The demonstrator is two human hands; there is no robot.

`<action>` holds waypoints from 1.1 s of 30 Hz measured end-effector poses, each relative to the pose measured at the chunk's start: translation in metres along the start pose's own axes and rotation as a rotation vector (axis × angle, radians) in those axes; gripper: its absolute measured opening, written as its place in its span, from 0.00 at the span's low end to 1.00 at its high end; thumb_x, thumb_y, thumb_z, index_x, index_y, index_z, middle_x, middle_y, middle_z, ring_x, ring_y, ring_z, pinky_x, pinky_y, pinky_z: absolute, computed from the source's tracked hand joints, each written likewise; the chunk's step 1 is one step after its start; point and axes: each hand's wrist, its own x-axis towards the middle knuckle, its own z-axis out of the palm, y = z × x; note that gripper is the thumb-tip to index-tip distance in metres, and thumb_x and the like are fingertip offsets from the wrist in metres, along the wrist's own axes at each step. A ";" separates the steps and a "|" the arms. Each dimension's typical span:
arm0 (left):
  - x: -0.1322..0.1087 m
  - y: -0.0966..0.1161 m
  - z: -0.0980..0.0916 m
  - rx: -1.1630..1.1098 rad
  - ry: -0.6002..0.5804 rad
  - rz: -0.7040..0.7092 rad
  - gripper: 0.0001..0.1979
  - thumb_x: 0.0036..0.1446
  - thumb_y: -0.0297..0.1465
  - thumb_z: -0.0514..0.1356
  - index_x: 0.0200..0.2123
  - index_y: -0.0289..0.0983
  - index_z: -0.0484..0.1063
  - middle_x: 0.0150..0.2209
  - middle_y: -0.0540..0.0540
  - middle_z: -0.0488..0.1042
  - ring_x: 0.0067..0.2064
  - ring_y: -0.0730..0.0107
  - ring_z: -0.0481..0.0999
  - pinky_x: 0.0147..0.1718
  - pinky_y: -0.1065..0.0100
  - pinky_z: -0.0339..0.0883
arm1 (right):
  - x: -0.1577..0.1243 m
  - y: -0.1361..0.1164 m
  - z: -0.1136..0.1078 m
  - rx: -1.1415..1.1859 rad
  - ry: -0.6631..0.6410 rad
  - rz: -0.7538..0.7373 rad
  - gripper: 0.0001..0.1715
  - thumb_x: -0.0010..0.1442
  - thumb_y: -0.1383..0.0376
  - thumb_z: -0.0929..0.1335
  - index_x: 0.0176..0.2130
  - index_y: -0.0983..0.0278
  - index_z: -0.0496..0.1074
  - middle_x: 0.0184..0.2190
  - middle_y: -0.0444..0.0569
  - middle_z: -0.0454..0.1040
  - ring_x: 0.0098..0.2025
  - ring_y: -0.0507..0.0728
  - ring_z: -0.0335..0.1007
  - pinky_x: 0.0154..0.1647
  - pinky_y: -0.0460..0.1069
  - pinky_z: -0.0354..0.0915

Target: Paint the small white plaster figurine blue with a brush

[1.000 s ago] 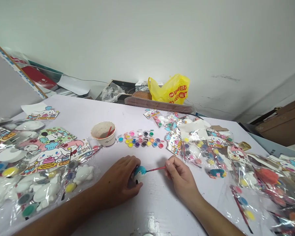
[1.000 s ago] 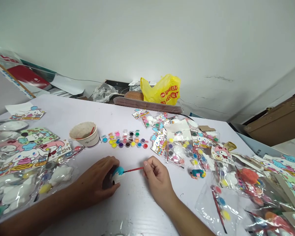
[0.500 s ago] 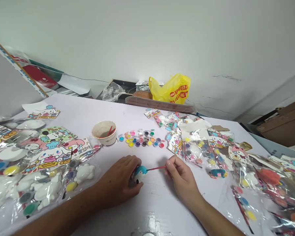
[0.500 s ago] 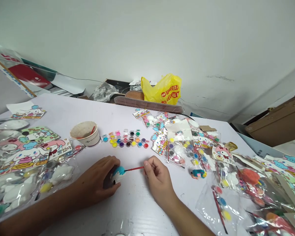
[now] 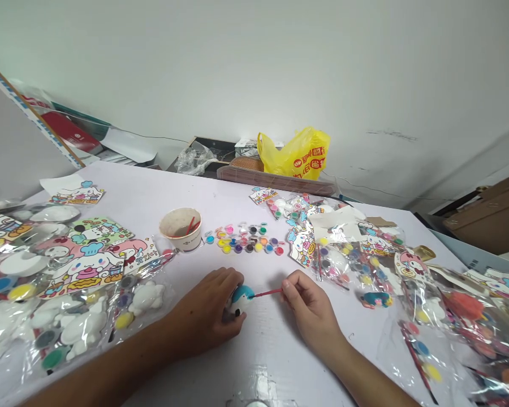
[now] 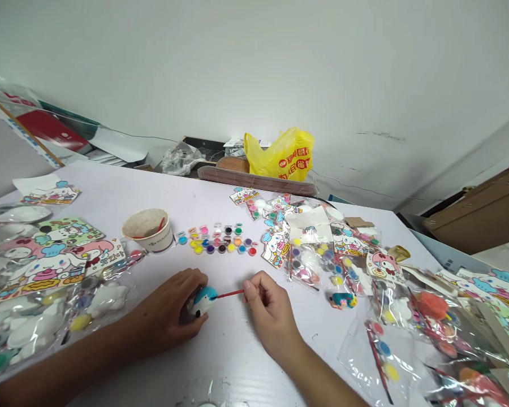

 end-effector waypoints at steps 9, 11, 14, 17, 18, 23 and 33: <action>0.001 0.000 0.001 0.009 -0.005 0.005 0.10 0.54 0.29 0.58 0.38 0.39 0.58 0.37 0.48 0.65 0.38 0.62 0.64 0.37 0.63 0.59 | -0.001 0.001 -0.001 -0.030 0.004 -0.007 0.22 0.67 0.51 0.62 0.28 0.62 0.62 0.22 0.39 0.57 0.25 0.51 0.50 0.26 0.47 0.49; 0.001 0.000 0.001 0.003 -0.006 0.006 0.10 0.54 0.29 0.58 0.38 0.39 0.58 0.37 0.48 0.65 0.39 0.62 0.64 0.37 0.63 0.59 | -0.001 0.001 -0.001 -0.028 0.027 -0.013 0.22 0.67 0.50 0.62 0.28 0.62 0.62 0.22 0.39 0.58 0.25 0.51 0.51 0.26 0.47 0.50; 0.001 0.000 0.001 -0.002 0.004 0.009 0.10 0.54 0.28 0.58 0.38 0.39 0.59 0.37 0.48 0.65 0.38 0.62 0.64 0.36 0.63 0.58 | -0.001 0.002 0.000 -0.032 -0.016 -0.019 0.22 0.67 0.50 0.62 0.28 0.62 0.62 0.22 0.39 0.57 0.25 0.51 0.51 0.26 0.47 0.49; 0.001 0.000 0.001 0.002 0.012 0.015 0.10 0.54 0.28 0.59 0.38 0.39 0.59 0.37 0.48 0.65 0.38 0.62 0.64 0.37 0.63 0.58 | -0.001 0.003 0.000 -0.055 -0.023 -0.023 0.22 0.67 0.51 0.62 0.28 0.62 0.62 0.22 0.39 0.57 0.25 0.51 0.51 0.26 0.47 0.49; 0.000 -0.001 0.002 0.001 0.014 0.016 0.11 0.54 0.28 0.59 0.39 0.39 0.59 0.37 0.49 0.65 0.38 0.62 0.64 0.37 0.63 0.58 | -0.001 0.004 0.000 -0.054 -0.006 -0.024 0.22 0.67 0.51 0.62 0.28 0.62 0.62 0.22 0.39 0.57 0.25 0.51 0.51 0.27 0.47 0.50; 0.000 -0.001 0.002 0.004 0.007 0.011 0.11 0.54 0.28 0.59 0.39 0.39 0.59 0.38 0.48 0.65 0.39 0.62 0.64 0.37 0.63 0.58 | -0.001 0.003 0.000 -0.049 -0.033 -0.028 0.22 0.67 0.51 0.62 0.28 0.62 0.62 0.22 0.39 0.56 0.25 0.51 0.50 0.26 0.47 0.49; 0.001 0.000 0.000 0.009 -0.013 0.006 0.11 0.54 0.29 0.58 0.38 0.39 0.59 0.38 0.48 0.66 0.39 0.62 0.65 0.37 0.63 0.59 | -0.001 0.002 0.001 -0.079 -0.004 -0.033 0.21 0.67 0.51 0.62 0.28 0.62 0.62 0.22 0.39 0.57 0.25 0.51 0.51 0.26 0.47 0.50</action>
